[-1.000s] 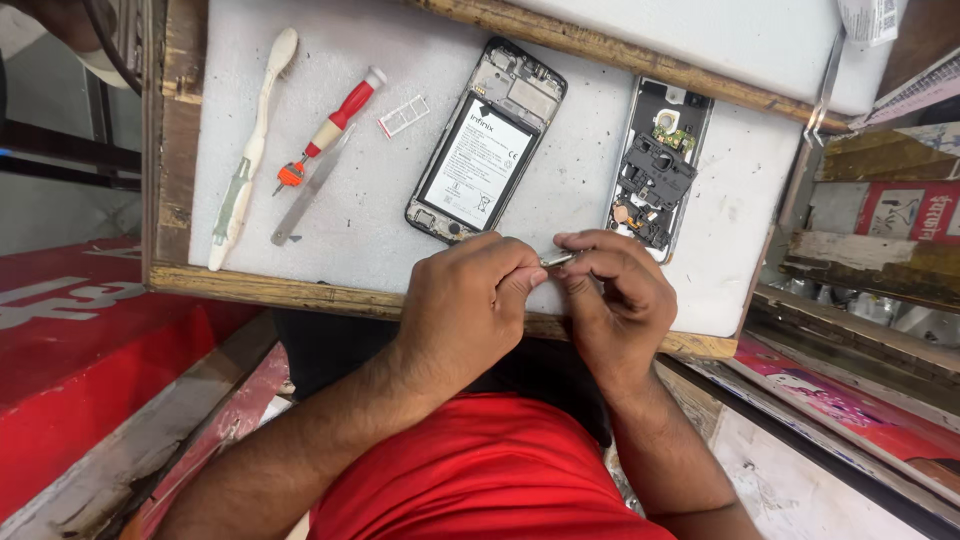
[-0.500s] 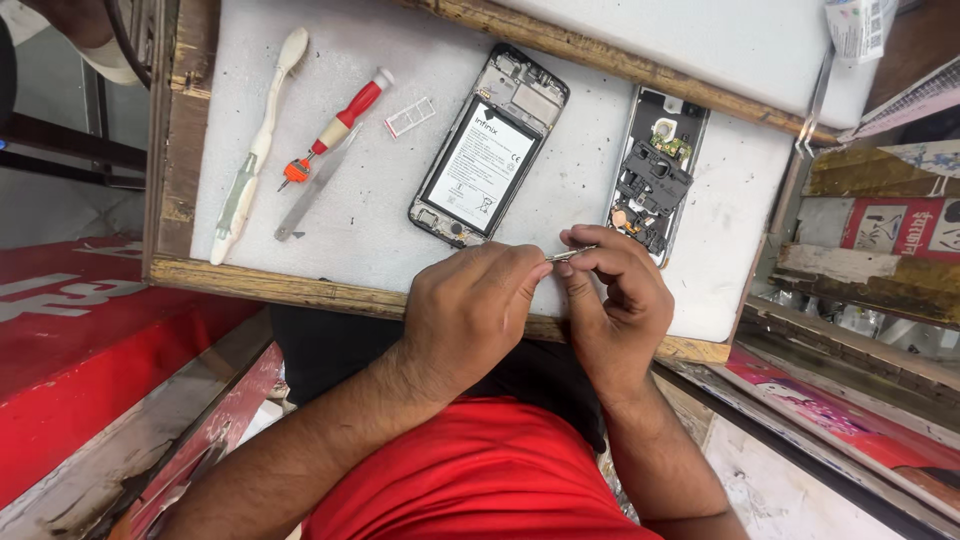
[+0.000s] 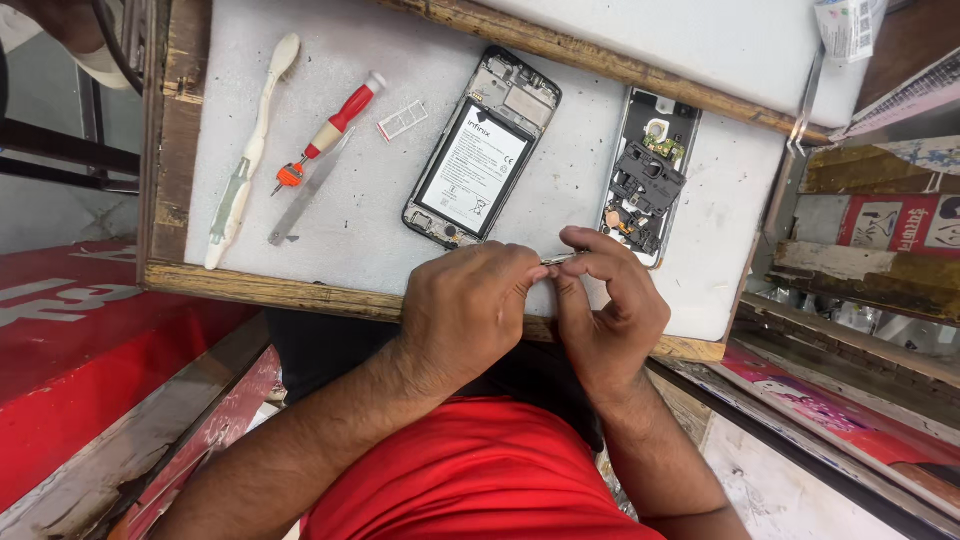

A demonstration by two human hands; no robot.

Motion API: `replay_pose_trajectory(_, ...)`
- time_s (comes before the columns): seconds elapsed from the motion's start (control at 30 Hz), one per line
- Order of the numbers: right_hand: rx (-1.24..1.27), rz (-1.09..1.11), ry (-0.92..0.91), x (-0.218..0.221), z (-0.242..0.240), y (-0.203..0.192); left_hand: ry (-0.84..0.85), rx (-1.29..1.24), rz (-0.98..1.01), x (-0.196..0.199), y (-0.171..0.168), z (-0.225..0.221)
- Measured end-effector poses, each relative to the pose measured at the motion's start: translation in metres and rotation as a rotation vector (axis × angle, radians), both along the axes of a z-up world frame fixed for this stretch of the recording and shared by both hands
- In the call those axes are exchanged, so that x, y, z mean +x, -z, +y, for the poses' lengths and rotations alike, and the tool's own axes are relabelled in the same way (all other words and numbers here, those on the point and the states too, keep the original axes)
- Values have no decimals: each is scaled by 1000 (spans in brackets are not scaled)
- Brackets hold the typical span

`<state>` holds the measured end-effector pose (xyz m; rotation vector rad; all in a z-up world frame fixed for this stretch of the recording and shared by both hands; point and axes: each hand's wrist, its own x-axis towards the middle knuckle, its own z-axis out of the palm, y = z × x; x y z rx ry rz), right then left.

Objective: The person cleans a small green circuit board with a toothbrush and then uses a screwdriver to adjust or remove components on the board. The work is performed on a white workbench with disassembled phone parts nearby.

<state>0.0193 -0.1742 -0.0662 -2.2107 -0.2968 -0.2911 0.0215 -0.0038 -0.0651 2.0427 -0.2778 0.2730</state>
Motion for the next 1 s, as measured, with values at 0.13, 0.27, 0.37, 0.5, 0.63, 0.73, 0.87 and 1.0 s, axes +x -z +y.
replay_pose_trajectory(0.13,-39,5,-2,1,-2,-3,31,-17,100,0,-2,-1)
replay_pose_trajectory(0.27,-16,26,-9,2,-2,-7,28,-41,79,0,-5,0)
replay_pose_trajectory(0.37,-36,40,3,2,-2,-7,2,18,-20,-2,-6,2)
replay_pose_trajectory(0.5,27,77,4,3,-2,-7,-27,160,-177,-3,-3,4)
replay_pose_trajectory(0.63,21,44,-10,4,0,-6,-38,194,-234,-3,1,2)
replay_pose_trajectory(0.73,31,40,-11,4,-1,-5,-41,178,-234,-3,3,0)
replay_pose_trajectory(0.87,30,75,-4,3,-3,-4,-39,199,-255,-4,4,0)
replay_pose_trajectory(1.0,23,72,-5,3,-3,-4,-51,213,-296,-4,2,1)
